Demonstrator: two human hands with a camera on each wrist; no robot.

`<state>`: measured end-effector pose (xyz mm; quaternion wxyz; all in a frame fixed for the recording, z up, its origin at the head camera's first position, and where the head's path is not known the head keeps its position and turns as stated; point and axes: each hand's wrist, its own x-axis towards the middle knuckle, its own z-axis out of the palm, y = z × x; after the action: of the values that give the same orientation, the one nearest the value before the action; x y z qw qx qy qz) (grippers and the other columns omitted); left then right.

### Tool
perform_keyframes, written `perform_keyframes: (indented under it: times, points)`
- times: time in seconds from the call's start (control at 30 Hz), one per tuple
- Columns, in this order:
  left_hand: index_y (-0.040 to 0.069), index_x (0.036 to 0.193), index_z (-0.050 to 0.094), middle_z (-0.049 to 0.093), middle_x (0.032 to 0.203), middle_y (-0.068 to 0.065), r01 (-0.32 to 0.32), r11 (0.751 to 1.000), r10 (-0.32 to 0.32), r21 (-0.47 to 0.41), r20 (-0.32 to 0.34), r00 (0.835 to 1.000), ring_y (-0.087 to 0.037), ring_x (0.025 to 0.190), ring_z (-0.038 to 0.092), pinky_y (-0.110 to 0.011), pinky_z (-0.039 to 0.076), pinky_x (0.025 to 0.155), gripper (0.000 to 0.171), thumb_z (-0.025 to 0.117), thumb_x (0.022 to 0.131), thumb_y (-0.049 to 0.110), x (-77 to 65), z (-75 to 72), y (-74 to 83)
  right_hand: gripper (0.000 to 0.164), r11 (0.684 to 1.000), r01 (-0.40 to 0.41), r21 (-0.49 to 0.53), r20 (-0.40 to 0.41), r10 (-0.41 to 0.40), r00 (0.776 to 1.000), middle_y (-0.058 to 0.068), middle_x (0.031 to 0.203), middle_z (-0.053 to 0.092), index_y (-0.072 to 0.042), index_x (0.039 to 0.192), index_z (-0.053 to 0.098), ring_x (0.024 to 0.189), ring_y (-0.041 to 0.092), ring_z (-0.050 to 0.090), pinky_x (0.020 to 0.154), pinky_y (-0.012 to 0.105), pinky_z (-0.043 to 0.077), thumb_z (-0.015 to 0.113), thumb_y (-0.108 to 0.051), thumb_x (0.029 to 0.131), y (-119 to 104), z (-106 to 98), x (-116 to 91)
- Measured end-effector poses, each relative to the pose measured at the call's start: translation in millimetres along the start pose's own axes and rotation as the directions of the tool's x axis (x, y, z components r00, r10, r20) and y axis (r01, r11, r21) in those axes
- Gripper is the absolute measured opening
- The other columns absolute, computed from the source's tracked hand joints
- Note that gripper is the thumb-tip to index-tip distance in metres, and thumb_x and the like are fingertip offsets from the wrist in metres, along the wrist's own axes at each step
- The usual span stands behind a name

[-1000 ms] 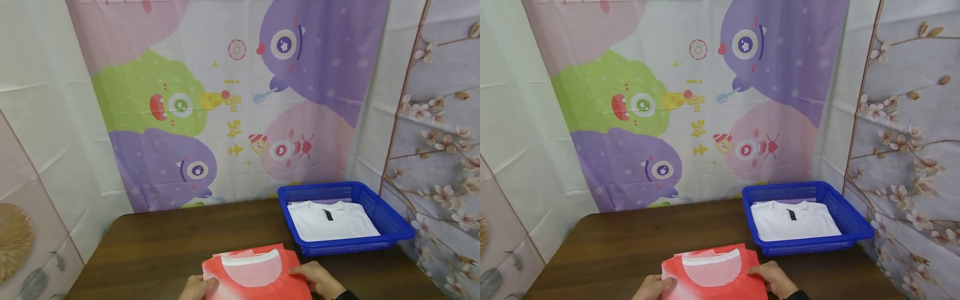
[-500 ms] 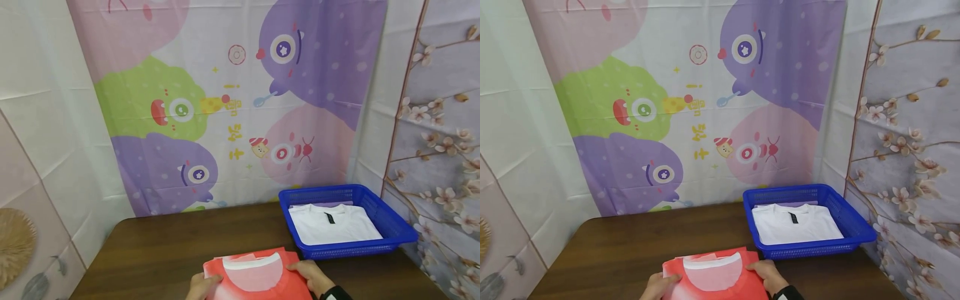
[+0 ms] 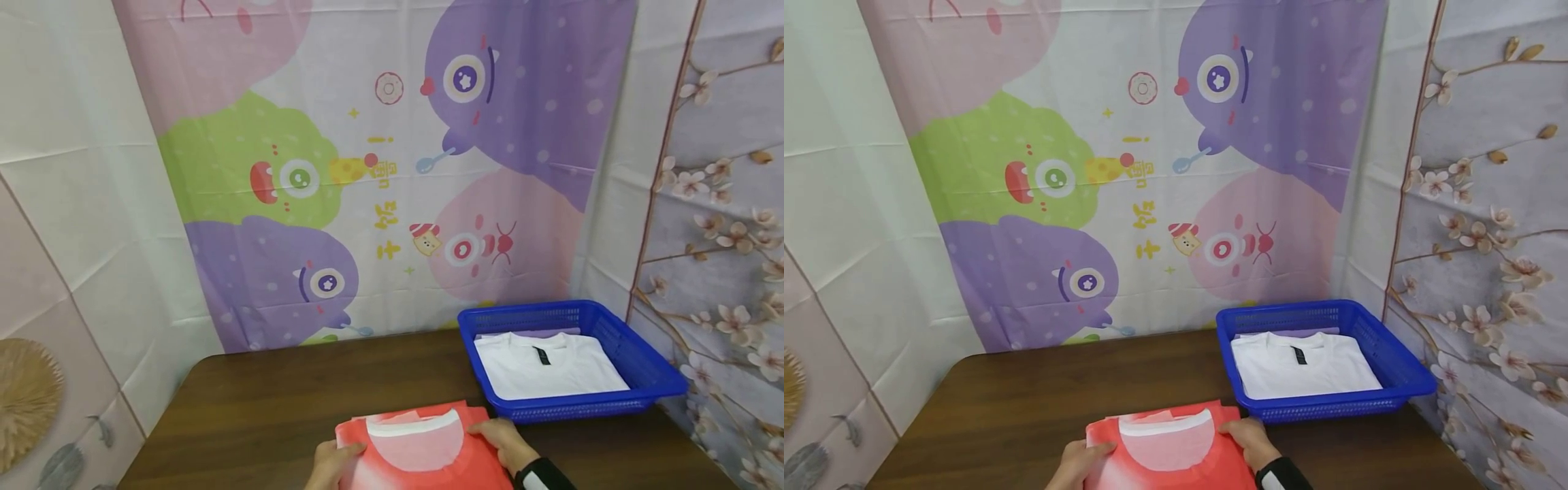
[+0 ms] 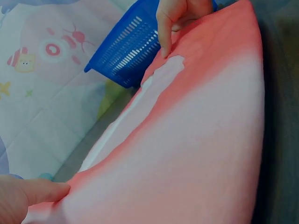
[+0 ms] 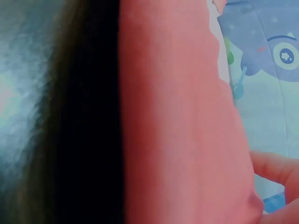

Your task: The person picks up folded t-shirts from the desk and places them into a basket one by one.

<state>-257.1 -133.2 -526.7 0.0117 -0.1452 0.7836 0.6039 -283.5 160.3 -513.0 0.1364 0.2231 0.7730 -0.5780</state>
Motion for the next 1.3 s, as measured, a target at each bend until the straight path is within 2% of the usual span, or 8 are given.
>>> perform_keyframes:
  times: [0.2, 0.33, 0.53, 0.73, 0.83, 1.07, 1.3]
  points:
    - [-0.020, 0.103, 0.061, 0.068, 0.083, -0.018, -0.017, 1.000, 0.016, -0.008, -0.032, 0.999, -0.018, 0.072, 0.057, -0.036, 0.052, 0.071, 0.041, 0.072, 0.076, 0.009, 1.9, 5.3, 1.5, 0.061, 0.999, 0.029, 0.025, -0.025, -0.028, 0.999, 0.037, 0.129, 0.043, 0.021, 0.131, 0.035, 0.114, 0.046, 0.047, 0.110, 0.058, 0.035, 0.062, -0.007, 0.083, 0, 2, -1]
    - [-0.018, 0.104, 0.063, 0.069, 0.087, -0.020, -0.028, 0.999, 0.029, 0.018, -0.041, 0.999, -0.019, 0.075, 0.057, -0.035, 0.051, 0.072, 0.041, 0.073, 0.077, 0.010, 3.1, 4.9, 1.3, 0.063, 0.996, 0.092, 0.007, -0.048, -0.091, 0.995, 0.039, 0.129, 0.045, 0.020, 0.132, 0.037, 0.112, 0.047, 0.048, 0.107, 0.059, 0.037, 0.063, -0.009, 0.082, 1, 1, -4]
    - [-0.016, 0.101, 0.065, 0.070, 0.090, -0.023, -0.087, 0.990, 0.092, 0.111, -0.049, 0.995, -0.018, 0.075, 0.057, -0.031, 0.049, 0.068, 0.039, 0.074, 0.078, 0.015, 0.4, -0.9, 2.4, 0.053, 0.985, 0.170, 0.008, -0.061, -0.169, 0.984, 0.033, 0.114, 0.060, 0.017, 0.124, 0.049, 0.094, 0.036, 0.061, 0.090, 0.050, 0.050, 0.065, -0.008, 0.081, -2, 2, -9]
    - [-0.012, 0.096, 0.068, 0.072, 0.086, -0.022, -0.154, 0.968, 0.166, 0.196, -0.049, 0.985, -0.013, 0.070, 0.055, -0.028, 0.046, 0.062, 0.038, 0.075, 0.080, 0.021, -7.9, -7.8, 6.7, 0.047, 0.979, 0.202, 0.006, -0.064, -0.202, 0.977, 0.026, 0.104, 0.066, 0.014, 0.122, 0.054, 0.084, 0.027, 0.062, 0.079, 0.042, 0.054, 0.066, -0.008, 0.083, -5, 2, -20]
    - [-0.012, 0.093, 0.069, 0.072, 0.082, -0.021, -0.166, 0.967, 0.181, 0.191, -0.062, 0.981, -0.012, 0.066, 0.054, -0.027, 0.045, 0.060, 0.037, 0.076, 0.079, 0.022, -12.7, -9.5, 6.5, 0.043, 0.970, 0.241, -0.009, -0.080, -0.241, 0.967, 0.022, 0.099, 0.068, 0.013, 0.119, 0.057, 0.080, 0.022, 0.062, 0.074, 0.038, 0.054, 0.066, -0.008, 0.082, -5, 2, -26]
    - [-0.010, 0.089, 0.070, 0.073, 0.075, -0.017, -0.212, 0.969, 0.226, 0.129, -0.105, 0.968, -0.008, 0.060, 0.052, -0.022, 0.045, 0.056, 0.034, 0.079, 0.075, 0.020, -26.5, -19.2, 7.8, 0.034, 0.930, 0.366, -0.031, -0.124, -0.367, 0.922, 0.018, 0.092, 0.071, 0.009, 0.107, 0.066, 0.074, 0.018, 0.062, 0.065, 0.031, 0.052, 0.070, -0.006, 0.077, -8, 4, -43]
    - [-0.011, 0.089, 0.071, 0.073, 0.075, -0.019, -0.277, 0.956, 0.287, 0.099, -0.108, 0.952, -0.002, 0.056, 0.051, -0.020, 0.047, 0.054, 0.031, 0.079, 0.075, 0.016, -39.0, -24.6, 9.8, 0.033, 0.922, 0.383, -0.054, -0.116, -0.387, 0.915, 0.019, 0.094, 0.071, 0.008, 0.107, 0.067, 0.076, 0.018, 0.062, 0.067, 0.032, 0.053, 0.070, -0.006, 0.077, -16, 3, -58]
